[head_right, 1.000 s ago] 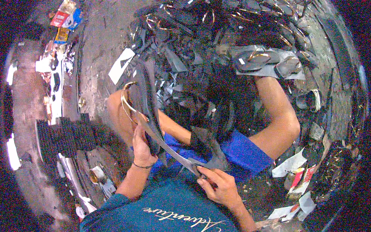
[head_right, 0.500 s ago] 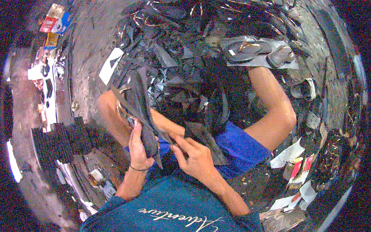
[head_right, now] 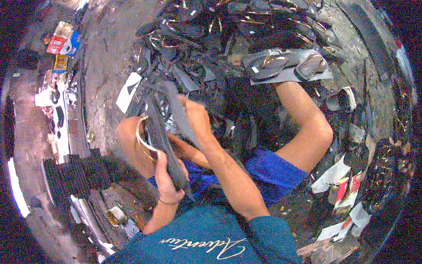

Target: The person sits on the floor and uses a knife to trim excess rubber from the edges of black shoe soles. They handle the soles one at a time, scraping away material and discarding the trimmings onto a pile. The person then gathers the trimmed pieces and places them into a large sack.

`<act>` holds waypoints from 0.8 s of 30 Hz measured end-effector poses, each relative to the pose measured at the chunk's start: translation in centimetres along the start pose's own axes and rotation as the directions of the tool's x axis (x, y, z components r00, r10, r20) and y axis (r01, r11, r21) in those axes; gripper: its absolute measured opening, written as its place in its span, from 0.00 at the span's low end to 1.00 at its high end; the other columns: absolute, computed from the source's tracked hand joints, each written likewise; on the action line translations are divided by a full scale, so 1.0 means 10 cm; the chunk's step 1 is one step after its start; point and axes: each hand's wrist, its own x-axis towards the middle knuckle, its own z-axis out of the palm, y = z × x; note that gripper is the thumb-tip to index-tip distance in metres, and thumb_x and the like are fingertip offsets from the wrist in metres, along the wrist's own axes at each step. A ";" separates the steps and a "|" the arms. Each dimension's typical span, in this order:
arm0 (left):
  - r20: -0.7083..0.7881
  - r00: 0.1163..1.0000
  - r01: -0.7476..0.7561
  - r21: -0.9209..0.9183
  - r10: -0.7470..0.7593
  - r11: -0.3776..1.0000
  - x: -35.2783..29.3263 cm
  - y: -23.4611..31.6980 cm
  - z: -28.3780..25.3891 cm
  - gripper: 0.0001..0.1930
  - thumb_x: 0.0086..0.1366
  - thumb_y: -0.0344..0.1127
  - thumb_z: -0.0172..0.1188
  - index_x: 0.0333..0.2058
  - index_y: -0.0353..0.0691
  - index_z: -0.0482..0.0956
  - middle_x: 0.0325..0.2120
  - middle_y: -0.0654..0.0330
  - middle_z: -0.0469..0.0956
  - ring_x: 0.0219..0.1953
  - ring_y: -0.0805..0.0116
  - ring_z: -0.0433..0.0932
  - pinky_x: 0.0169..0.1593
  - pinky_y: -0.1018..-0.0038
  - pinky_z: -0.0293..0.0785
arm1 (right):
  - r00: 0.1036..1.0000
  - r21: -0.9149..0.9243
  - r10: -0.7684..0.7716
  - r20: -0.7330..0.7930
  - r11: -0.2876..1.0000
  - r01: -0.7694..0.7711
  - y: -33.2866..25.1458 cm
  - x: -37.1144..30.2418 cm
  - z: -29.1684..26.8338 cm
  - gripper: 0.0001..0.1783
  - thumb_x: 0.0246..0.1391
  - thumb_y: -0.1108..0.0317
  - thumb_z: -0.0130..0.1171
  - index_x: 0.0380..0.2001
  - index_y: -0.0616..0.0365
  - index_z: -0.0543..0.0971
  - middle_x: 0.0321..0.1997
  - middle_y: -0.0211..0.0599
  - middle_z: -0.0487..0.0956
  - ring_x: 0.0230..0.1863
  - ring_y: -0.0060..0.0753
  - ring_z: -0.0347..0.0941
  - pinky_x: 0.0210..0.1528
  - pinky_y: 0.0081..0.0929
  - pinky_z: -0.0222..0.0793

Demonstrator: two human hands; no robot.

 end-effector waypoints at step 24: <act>0.358 0.916 -0.329 0.418 0.180 0.847 0.49 1.45 -0.40 0.19 0.67 0.43 0.62 0.49 0.37 0.72 0.38 0.66 0.78 0.39 0.77 0.77 0.45 0.76 0.76 | 0.967 0.011 0.046 0.251 0.999 -0.050 -0.60 -1.94 -1.14 0.21 0.48 0.70 0.68 0.48 0.56 0.81 0.26 0.36 0.79 0.22 0.30 0.71 0.27 0.28 0.69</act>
